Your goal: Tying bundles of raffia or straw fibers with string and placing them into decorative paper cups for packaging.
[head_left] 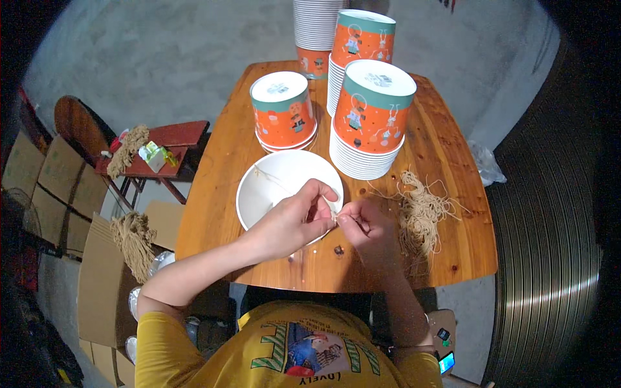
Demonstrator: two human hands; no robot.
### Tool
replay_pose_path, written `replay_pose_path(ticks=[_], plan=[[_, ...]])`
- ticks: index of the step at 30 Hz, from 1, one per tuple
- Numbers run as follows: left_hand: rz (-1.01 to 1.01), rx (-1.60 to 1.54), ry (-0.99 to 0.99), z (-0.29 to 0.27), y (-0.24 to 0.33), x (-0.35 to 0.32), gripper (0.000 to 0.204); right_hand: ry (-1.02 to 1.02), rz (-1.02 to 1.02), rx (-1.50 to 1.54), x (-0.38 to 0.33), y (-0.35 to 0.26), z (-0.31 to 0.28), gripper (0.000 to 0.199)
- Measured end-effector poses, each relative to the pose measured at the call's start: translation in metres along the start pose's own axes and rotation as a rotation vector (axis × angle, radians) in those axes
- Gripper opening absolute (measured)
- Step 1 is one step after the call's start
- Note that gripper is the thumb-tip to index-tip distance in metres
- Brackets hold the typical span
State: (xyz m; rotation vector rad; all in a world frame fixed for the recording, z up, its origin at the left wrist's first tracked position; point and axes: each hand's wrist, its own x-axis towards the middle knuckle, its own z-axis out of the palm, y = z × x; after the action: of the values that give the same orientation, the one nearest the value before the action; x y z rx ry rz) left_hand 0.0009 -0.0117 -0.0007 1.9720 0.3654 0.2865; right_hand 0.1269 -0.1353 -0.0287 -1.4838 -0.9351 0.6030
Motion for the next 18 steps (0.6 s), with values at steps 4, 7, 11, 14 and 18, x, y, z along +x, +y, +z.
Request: replay_pose_path(ticks=[4,7,11,14,18], plan=[[-0.034,0.072,0.015,-0.002,0.006,-0.003,0.023,-0.007,0.004,0.063,0.000,0.006,0.000,0.003],[-0.020,0.291,0.038,-0.005,0.008,-0.006,0.017,0.001,-0.019,-0.017,-0.001,0.002,0.000,0.004],[0.087,0.339,0.077,-0.005,-0.003,-0.007,0.011,0.000,-0.041,-0.076,-0.001,0.004,0.001,0.004],[0.030,0.249,0.071,-0.007,-0.004,-0.007,0.009,0.028,0.013,-0.069,-0.002,0.003,0.000,0.004],[-0.073,0.126,0.044,-0.009,0.001,-0.007,0.010,0.032,0.008,0.025,-0.003,0.002,-0.002,0.003]])
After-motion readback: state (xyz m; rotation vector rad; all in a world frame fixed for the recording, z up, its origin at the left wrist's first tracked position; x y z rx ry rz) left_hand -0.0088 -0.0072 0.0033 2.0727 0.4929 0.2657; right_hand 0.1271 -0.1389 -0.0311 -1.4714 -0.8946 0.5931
